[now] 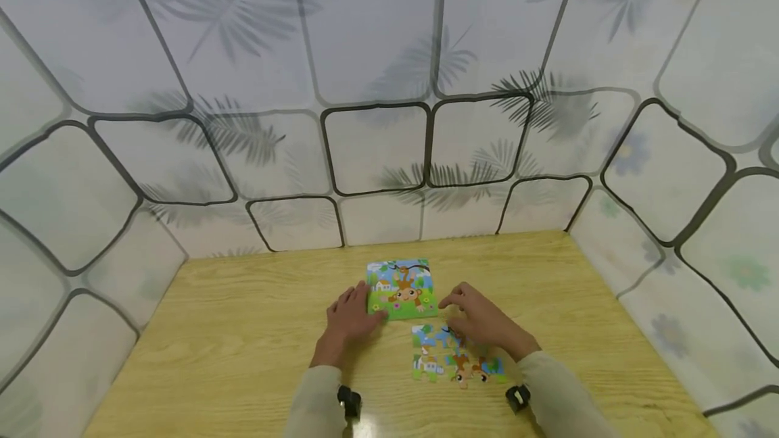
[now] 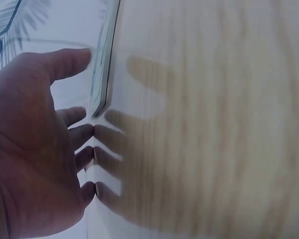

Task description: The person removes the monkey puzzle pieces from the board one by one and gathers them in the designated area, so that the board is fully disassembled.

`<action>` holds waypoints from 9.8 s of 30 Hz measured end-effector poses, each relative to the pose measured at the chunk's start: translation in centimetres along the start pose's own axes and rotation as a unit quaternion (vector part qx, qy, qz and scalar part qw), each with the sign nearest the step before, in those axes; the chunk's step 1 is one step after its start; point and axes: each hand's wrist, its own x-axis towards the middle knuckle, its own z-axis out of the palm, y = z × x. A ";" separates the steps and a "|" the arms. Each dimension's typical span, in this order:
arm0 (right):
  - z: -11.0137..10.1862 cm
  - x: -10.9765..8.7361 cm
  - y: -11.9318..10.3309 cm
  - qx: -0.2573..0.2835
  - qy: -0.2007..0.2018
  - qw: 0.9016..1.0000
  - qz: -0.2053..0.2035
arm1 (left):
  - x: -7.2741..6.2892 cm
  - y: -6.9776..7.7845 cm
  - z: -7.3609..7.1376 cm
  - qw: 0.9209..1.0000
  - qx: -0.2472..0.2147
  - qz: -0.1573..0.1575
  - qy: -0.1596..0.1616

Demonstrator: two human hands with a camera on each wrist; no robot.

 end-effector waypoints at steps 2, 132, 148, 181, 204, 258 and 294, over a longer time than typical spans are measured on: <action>0.1 1.0 -0.4 -0.004 0.012 1.000 0.005 | 0.1 -0.1 -0.2 1.000 0.001 0.002 -0.009; 2.9 -0.2 -4.8 0.075 -0.125 0.987 -0.062 | 0.5 -0.1 -0.6 0.999 0.003 -0.007 -0.035; 4.5 5.1 -3.5 -0.040 -0.027 0.999 0.022 | 0.4 -0.1 -0.4 0.999 0.003 -0.016 -0.037; 4.0 9.2 -3.6 -0.047 -0.060 0.995 0.069 | 0.6 -0.1 -0.2 0.999 -0.002 -0.015 -0.037; 3.3 7.9 -3.4 -0.006 -0.020 1.000 -0.008 | 0.7 -0.2 -0.3 0.999 0.004 -0.017 -0.047; 0.1 -6.3 -1.8 0.114 -0.194 0.972 -0.074 | 0.2 0.0 -0.2 0.999 -0.002 -0.008 -0.038; 0.5 1.9 -1.9 -0.032 -0.019 0.998 0.047 | 0.1 0.0 -0.3 0.999 -0.001 -0.010 -0.037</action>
